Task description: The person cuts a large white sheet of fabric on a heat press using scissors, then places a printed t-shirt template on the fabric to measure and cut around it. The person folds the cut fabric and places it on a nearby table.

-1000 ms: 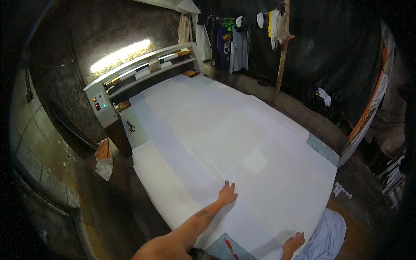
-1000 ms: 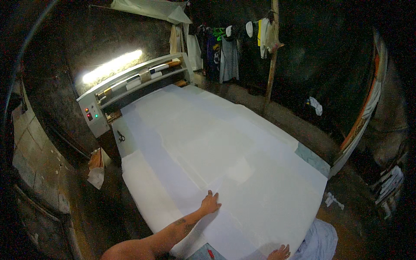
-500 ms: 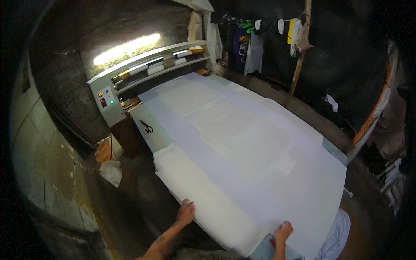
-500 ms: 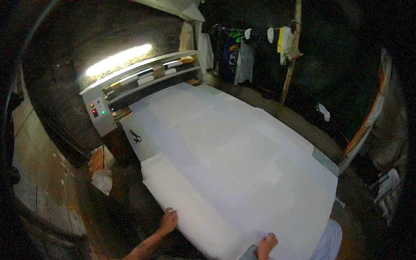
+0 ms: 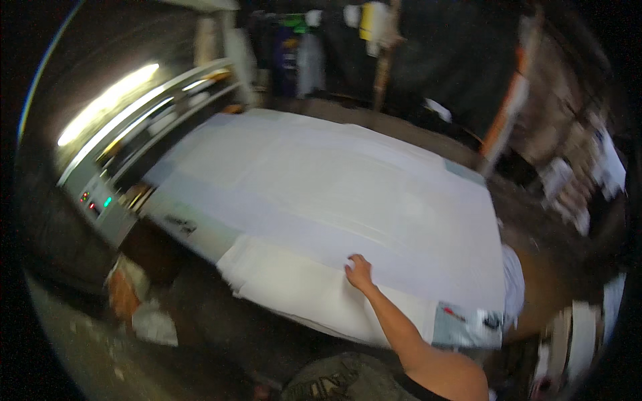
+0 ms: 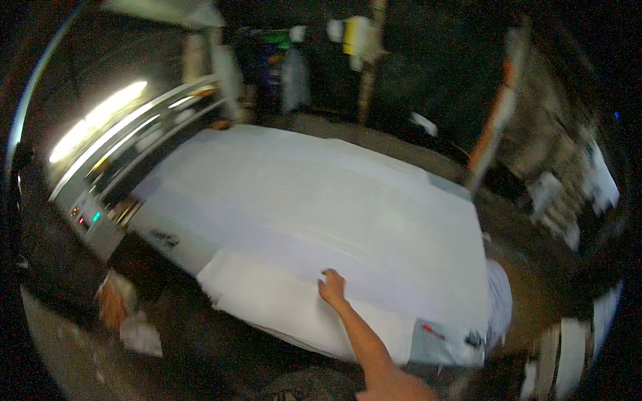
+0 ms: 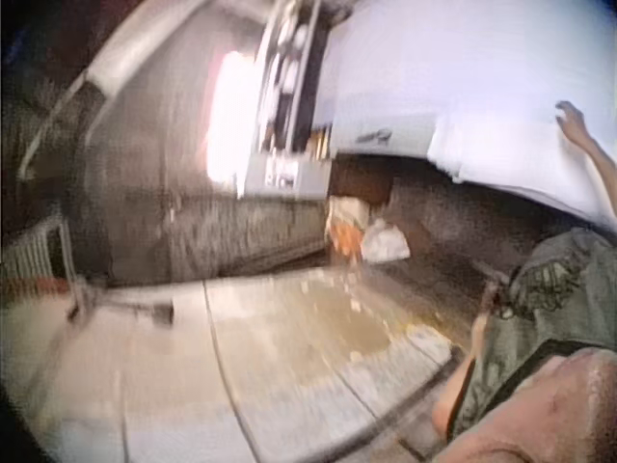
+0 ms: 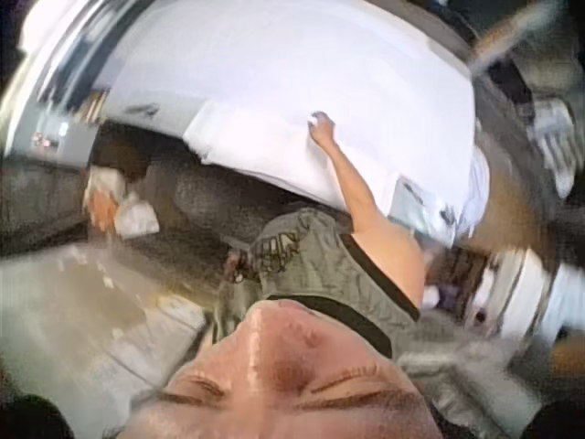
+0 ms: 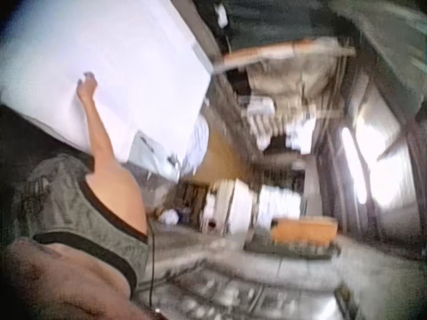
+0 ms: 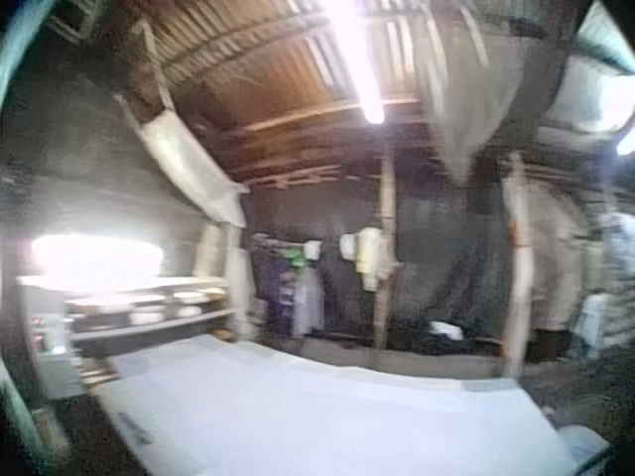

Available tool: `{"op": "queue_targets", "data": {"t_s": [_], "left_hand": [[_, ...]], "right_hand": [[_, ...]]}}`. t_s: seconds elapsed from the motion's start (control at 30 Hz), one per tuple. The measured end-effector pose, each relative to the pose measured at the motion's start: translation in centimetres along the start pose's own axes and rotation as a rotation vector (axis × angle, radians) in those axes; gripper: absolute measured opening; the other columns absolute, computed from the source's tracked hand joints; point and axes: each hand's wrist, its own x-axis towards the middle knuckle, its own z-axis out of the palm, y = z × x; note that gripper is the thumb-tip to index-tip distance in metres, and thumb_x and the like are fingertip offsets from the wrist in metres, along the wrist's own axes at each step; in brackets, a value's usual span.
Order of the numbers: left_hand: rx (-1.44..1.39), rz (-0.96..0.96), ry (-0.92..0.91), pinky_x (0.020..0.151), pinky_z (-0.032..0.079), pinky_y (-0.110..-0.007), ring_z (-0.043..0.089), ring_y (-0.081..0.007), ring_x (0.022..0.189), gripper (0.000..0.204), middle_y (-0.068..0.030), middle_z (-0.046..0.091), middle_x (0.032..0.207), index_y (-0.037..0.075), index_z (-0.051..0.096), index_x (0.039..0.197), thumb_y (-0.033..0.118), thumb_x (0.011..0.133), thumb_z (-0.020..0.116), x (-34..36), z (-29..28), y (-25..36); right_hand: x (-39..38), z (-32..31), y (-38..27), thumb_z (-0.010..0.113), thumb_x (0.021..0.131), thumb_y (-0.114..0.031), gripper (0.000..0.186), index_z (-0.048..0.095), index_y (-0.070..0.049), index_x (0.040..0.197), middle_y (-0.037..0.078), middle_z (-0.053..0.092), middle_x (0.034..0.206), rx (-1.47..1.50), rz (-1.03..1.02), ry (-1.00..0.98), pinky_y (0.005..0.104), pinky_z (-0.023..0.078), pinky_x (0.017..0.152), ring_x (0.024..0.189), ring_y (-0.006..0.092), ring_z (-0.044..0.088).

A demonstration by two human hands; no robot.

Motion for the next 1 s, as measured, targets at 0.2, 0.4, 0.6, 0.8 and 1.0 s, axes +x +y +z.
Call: {"op": "queue_targets", "data": {"t_s": [0.2,0.4,0.6,0.8,1.0], "left_hand": [[-0.087,-0.015,-0.085,0.092,0.045,-0.040,0.057,-0.0315,0.106,0.035,-0.0196,0.049,0.126,-0.001,0.054,0.120,0.017,0.090,0.052,2.7,-4.6,1.6],[-0.102,-0.028,0.004,0.091,0.045,-0.039,0.058,-0.0290,0.104,0.036,-0.0188,0.053,0.121,-0.002,0.053,0.122,0.016,0.091,0.051,7.3,-15.6,1.7],[0.055,0.075,0.190,0.089,0.046,-0.037,0.059,-0.0264,0.103,0.036,-0.0180,0.058,0.116,-0.003,0.052,0.123,0.015,0.092,0.050,14.7,-29.9,5.7],[-0.282,0.258,0.292,0.079,0.048,-0.030,0.060,-0.0197,0.093,0.030,-0.0151,0.062,0.106,-0.004,0.056,0.116,0.011,0.091,0.052,24.0,-39.2,18.9],[-0.126,0.551,0.363,0.066,0.050,-0.031,0.063,-0.0179,0.072,0.017,-0.0112,0.065,0.080,0.003,0.065,0.100,0.015,0.088,0.061,28.2,-43.9,34.6]], "right_hand": [[6.2,1.6,3.1,0.064,0.080,-0.028,0.048,0.053,-0.005,0.121,0.020,0.045,0.134,-0.333,0.113,0.211,0.0483,0.030,0.103,0.125,0.0361,0.041],[9.8,5.4,3.3,0.049,0.090,-0.046,0.061,0.042,-0.009,0.138,0.018,0.026,0.149,-0.309,0.320,0.235,0.0550,0.012,0.111,0.140,0.0353,0.017],[11.0,7.2,-0.3,0.045,0.094,-0.033,0.052,0.043,0.000,0.134,0.025,0.027,0.146,-0.438,0.498,0.172,0.0544,0.015,0.109,0.135,0.0403,0.024],[14.3,11.6,-5.9,0.055,0.085,-0.013,0.041,0.048,0.005,0.121,0.028,0.034,0.140,-0.471,0.331,0.431,0.0540,0.023,0.105,0.129,0.0425,0.031],[19.6,22.1,-16.1,0.056,0.082,-0.011,0.027,0.058,0.002,0.105,0.023,0.056,0.114,-0.219,0.023,0.409,0.0489,0.035,0.097,0.111,0.0399,0.048]]}}
